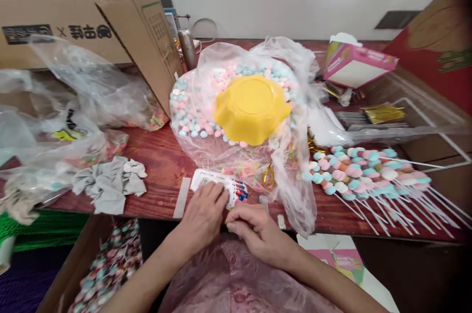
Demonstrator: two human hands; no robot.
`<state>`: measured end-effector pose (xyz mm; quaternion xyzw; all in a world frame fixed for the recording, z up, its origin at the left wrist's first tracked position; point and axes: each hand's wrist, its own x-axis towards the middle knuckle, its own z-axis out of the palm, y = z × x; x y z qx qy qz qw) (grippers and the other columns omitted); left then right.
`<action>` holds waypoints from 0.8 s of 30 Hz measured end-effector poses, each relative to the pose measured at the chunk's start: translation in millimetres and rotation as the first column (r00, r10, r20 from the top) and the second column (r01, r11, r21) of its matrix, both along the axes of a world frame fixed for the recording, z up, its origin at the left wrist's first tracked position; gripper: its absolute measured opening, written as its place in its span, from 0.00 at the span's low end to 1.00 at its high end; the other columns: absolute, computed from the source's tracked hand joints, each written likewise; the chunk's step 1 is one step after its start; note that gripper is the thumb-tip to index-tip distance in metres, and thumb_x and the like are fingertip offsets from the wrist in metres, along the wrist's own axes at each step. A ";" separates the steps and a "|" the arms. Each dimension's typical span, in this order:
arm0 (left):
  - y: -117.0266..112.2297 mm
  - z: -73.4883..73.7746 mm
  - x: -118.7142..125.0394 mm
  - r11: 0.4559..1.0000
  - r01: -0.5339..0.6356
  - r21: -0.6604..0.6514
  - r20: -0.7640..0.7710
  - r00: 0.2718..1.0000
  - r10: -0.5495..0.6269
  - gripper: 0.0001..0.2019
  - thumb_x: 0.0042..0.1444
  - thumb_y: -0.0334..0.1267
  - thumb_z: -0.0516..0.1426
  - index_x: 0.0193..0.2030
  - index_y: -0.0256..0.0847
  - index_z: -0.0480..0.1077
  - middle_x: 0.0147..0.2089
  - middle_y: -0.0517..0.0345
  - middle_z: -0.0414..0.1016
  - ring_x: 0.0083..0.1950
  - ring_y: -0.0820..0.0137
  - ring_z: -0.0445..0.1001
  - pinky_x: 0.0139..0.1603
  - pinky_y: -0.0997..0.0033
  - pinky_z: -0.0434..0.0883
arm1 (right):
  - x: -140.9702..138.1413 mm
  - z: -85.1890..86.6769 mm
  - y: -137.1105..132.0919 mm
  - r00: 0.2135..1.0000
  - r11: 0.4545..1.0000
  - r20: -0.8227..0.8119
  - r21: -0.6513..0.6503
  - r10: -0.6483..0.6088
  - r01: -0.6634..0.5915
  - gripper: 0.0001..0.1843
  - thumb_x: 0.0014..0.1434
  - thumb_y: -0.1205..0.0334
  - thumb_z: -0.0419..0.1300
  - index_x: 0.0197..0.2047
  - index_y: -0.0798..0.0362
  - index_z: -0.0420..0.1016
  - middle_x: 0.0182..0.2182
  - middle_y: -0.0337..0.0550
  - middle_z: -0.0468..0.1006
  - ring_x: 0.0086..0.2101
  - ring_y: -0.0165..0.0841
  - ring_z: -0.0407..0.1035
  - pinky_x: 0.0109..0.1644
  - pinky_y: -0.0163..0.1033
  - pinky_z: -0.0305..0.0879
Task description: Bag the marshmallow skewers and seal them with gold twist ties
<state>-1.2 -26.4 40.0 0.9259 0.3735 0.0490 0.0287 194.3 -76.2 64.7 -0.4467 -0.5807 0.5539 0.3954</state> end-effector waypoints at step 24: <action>31.6 -30.8 1.4 0.977 0.138 0.165 0.133 0.978 -0.160 0.20 0.54 0.19 0.50 0.51 0.36 0.72 0.48 0.47 0.76 0.48 0.60 0.70 0.47 0.62 0.74 | 332.6 8.4 12.5 -0.121 0.654 0.643 0.740 -0.756 -0.156 0.16 0.58 0.59 0.56 0.28 0.56 0.83 0.19 0.45 0.74 0.17 0.21 0.52 0.30 0.42 0.38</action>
